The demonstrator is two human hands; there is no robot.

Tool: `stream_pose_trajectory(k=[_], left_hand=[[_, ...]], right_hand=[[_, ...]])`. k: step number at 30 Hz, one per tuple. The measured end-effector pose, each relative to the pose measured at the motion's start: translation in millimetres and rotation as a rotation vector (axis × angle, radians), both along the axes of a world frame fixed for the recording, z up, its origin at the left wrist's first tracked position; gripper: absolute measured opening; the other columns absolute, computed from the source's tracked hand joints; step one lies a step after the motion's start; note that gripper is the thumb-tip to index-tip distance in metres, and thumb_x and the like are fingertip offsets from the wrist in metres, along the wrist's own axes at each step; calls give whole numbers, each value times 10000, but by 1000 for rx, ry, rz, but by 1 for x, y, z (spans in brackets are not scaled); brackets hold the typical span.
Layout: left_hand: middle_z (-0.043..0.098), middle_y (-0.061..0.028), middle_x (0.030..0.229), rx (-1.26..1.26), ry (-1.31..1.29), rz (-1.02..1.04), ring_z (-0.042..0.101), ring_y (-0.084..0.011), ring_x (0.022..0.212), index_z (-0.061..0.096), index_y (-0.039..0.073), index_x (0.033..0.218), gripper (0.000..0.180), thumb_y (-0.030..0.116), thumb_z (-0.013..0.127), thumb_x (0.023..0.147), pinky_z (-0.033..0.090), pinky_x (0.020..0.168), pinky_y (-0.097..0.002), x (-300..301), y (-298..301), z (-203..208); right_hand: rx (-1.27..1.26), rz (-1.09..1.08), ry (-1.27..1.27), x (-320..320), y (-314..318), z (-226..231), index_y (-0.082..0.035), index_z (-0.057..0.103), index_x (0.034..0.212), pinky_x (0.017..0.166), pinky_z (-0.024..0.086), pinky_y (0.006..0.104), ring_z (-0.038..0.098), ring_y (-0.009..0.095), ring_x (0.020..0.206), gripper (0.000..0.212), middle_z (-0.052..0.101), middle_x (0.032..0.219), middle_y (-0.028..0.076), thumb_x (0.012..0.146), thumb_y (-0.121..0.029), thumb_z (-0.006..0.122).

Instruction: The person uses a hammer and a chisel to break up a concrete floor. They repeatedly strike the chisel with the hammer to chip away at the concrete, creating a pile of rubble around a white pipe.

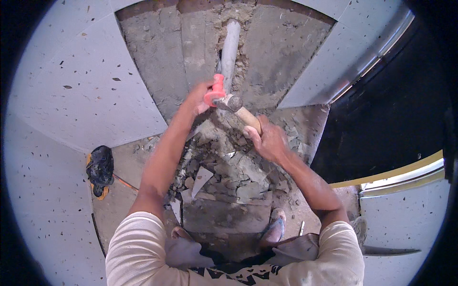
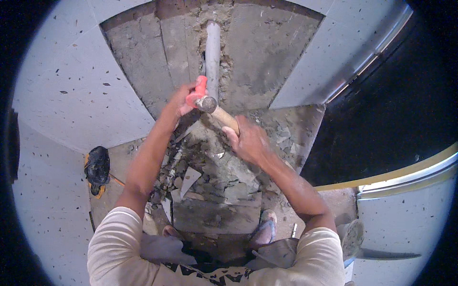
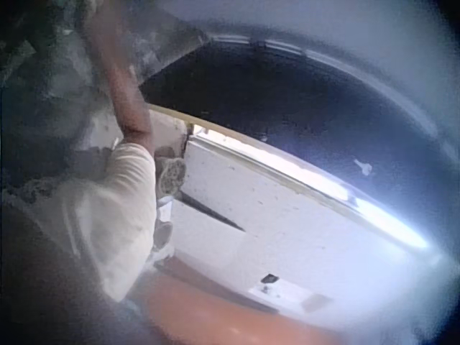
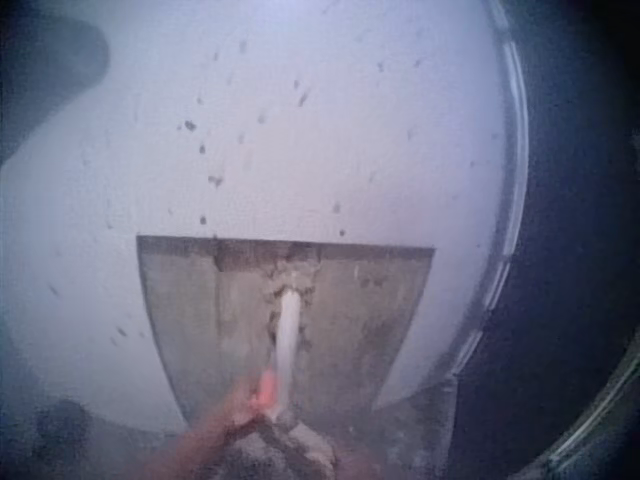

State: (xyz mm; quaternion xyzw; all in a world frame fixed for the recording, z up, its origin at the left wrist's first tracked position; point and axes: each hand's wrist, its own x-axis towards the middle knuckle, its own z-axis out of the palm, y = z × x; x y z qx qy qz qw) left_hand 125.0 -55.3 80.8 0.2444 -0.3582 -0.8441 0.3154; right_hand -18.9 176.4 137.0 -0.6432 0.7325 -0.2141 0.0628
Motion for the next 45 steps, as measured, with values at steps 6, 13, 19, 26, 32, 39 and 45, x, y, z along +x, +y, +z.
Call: stream_pose_trajectory(k=[6, 13, 19, 26, 32, 39, 45], left_hand=[[617, -96, 893, -311, -281, 53, 618, -187, 771, 543, -3, 1062, 339, 317, 521, 956, 537, 714, -361, 7, -3, -16], [623, -91, 893, -254, -142, -340, 642, -185, 782, 537, 11, 1089, 332, 302, 572, 933, 556, 706, -362, 23, 88, 13], [619, -115, 919, -194, 9, -193, 642, -185, 810, 495, 1, 1147, 354, 296, 529, 955, 548, 740, -365, -28, 100, 53], [587, -125, 985, -94, 121, -29, 609, -218, 895, 483, -9, 1134, 324, 265, 485, 960, 505, 822, -374, -70, 69, 73], [574, -112, 986, -34, 235, 85, 594, -222, 912, 500, 12, 1091, 288, 260, 495, 945, 489, 835, -380, -95, 82, 76], [553, -50, 929, 25, 364, 122, 573, -189, 858, 509, 79, 1018, 169, 233, 488, 951, 483, 833, -375, -110, 85, 83], [548, -28, 913, 52, 413, 179, 568, -172, 851, 511, 96, 1006, 151, 237, 487, 956, 483, 835, -360, -111, 91, 91]], right_hand=[[-43, 89, -121, -1, 28, 18, -40, 543, 1000, 632, 468, 491, 614, 429, 716, 374, 628, 788, 205, 886, -393, 592], [-200, 12, -327, -36, 70, 32, -26, 568, 1027, 611, 466, 393, 601, 290, 649, 342, 601, 722, 149, 875, -325, 635], [-303, -60, -389, -52, 76, 46, -14, 578, 1035, 624, 447, 323, 537, 163, 662, 293, 586, 730, 105, 904, -274, 614], [-380, -51, -553, -67, 74, 59, 2, 589, 1047, 661, 444, 316, 514, 139, 691, 333, 582, 742, 67, 922, -306, 592], [-496, -33, -609, -78, 76, 58, 6, 591, 1054, 670, 448, 315, 531, 141, 698, 320, 594, 738, 71, 913, -281, 597], [-830, 122, -450, -89, 82, 66, 4, 517, 994, 464, 342, 210, 420, 56, 542, 382, 501, 697, 13, 925, -367, 574], [-1013, 210, -294, -83, 85, 58, 7, 521, 1009, 518, 389, 266, 486, 154, 589, 421, 527, 724, 71, 904, -400, 541]])
